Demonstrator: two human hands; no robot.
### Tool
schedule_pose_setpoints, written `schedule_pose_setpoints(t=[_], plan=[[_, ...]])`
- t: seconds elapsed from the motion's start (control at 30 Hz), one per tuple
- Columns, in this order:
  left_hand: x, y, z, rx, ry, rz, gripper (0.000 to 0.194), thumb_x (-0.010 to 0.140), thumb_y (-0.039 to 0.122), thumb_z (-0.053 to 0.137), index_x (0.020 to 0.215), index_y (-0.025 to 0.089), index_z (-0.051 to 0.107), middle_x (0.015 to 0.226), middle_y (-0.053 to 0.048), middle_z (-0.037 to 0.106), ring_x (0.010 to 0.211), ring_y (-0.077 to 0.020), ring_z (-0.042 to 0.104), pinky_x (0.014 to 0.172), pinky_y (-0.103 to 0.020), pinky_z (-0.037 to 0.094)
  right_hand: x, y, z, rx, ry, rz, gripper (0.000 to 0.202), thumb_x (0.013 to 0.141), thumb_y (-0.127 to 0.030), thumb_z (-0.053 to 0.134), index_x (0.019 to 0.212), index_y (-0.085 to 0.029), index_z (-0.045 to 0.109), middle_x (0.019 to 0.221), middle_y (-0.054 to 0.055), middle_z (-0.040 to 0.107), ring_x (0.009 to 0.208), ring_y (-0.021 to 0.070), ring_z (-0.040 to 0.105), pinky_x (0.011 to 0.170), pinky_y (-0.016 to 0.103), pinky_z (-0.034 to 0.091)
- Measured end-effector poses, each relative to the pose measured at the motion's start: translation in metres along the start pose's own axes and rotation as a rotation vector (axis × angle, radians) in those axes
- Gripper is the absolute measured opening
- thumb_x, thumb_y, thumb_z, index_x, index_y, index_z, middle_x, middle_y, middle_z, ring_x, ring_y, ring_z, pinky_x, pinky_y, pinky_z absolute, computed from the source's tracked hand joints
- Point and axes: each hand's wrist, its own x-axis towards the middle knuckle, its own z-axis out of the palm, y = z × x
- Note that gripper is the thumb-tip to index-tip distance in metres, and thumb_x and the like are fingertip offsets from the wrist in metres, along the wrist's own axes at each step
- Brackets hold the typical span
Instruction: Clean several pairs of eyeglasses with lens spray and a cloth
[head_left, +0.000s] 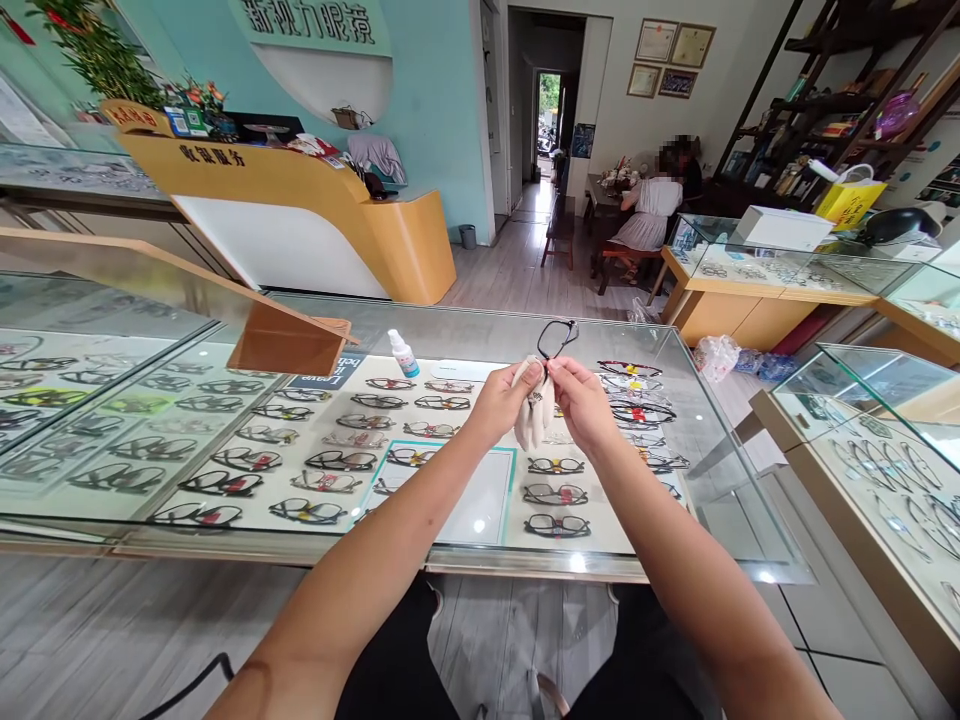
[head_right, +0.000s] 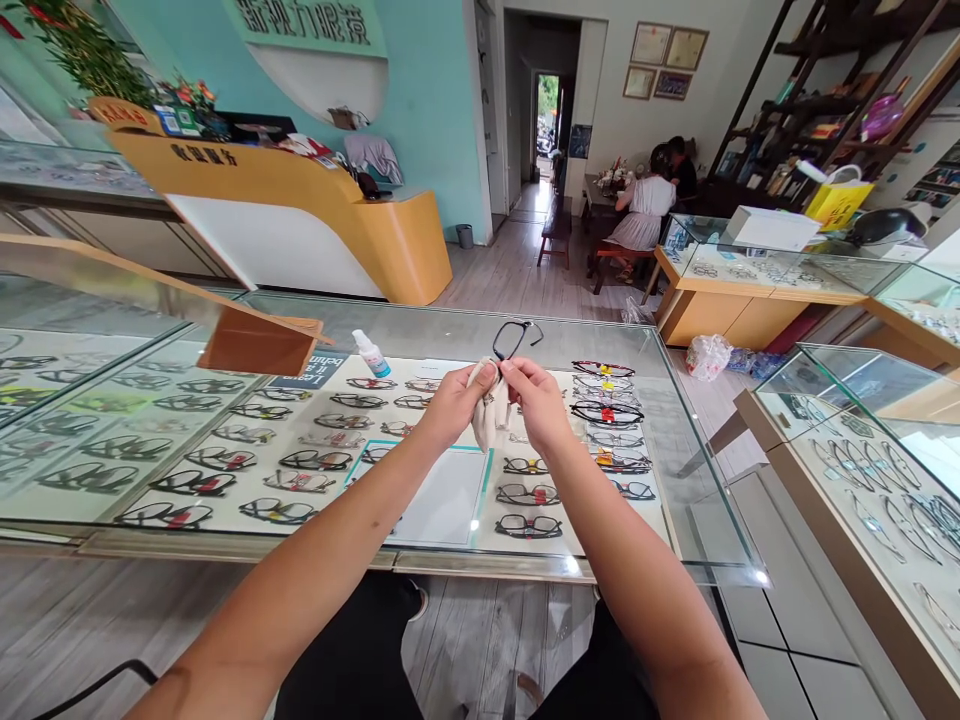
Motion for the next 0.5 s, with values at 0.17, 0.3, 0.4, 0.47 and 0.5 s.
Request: schedule_pose_setpoints(t=[0.17, 0.3, 0.4, 0.47, 0.5], plan=[[-0.0036, 0.0053, -0.0041, -0.057, -0.181, -0.064, 0.059, 0.081, 0.068, 0.085, 0.104, 0.015, 0.073, 0.086, -0.004, 0.072, 0.077, -0.0184, 0.064, 0.071, -0.027, 0.050, 0.0028, -0.0034, -0.0059, 0.062, 0.058, 0.050, 0.040, 0.067, -0.053, 0.094, 0.088, -0.023, 0.077, 0.075, -0.001, 0.070, 0.066, 0.0156, 0.057, 0.063, 0.030, 0.045], [-0.0044, 0.0050, -0.0053, -0.019, -0.207, -0.061, 0.062, 0.075, 0.063, 0.092, 0.109, 0.015, 0.073, 0.091, -0.005, 0.074, 0.081, -0.0190, 0.066, 0.074, -0.027, 0.051, 0.0037, -0.0037, -0.0074, 0.058, 0.021, 0.094, 0.047, 0.064, -0.058, 0.096, 0.088, -0.022, 0.077, 0.071, -0.002, 0.067, 0.061, 0.0137, 0.054, 0.059, 0.028, 0.043], [-0.0031, 0.0032, -0.0030, 0.028, -0.062, -0.021, 0.060, 0.082, 0.074, 0.081, 0.094, 0.016, 0.071, 0.080, -0.002, 0.068, 0.073, -0.0156, 0.060, 0.068, -0.025, 0.046, 0.0028, 0.0007, -0.0038, 0.054, -0.016, 0.060, 0.045, 0.066, -0.058, 0.096, 0.083, -0.021, 0.077, 0.064, -0.005, 0.059, 0.058, 0.0104, 0.045, 0.057, 0.026, 0.038], [-0.0026, 0.0029, -0.0007, 0.023, -0.012, -0.029, 0.063, 0.083, 0.079, 0.076, 0.087, 0.017, 0.069, 0.075, 0.000, 0.065, 0.069, -0.0148, 0.057, 0.065, -0.026, 0.044, 0.0022, 0.0035, -0.0015, 0.047, -0.006, 0.035, 0.043, 0.067, -0.057, 0.096, 0.082, -0.021, 0.077, 0.065, -0.005, 0.058, 0.059, 0.0100, 0.043, 0.058, 0.026, 0.037], [-0.0026, 0.0030, 0.0003, 0.008, -0.011, -0.044, 0.064, 0.082, 0.080, 0.076, 0.085, 0.017, 0.069, 0.073, 0.000, 0.064, 0.069, -0.0151, 0.057, 0.065, -0.026, 0.045, 0.0020, 0.0043, -0.0010, 0.051, 0.005, 0.037, 0.043, 0.066, -0.057, 0.096, 0.083, -0.021, 0.077, 0.067, -0.004, 0.060, 0.060, 0.0106, 0.045, 0.059, 0.027, 0.039]])
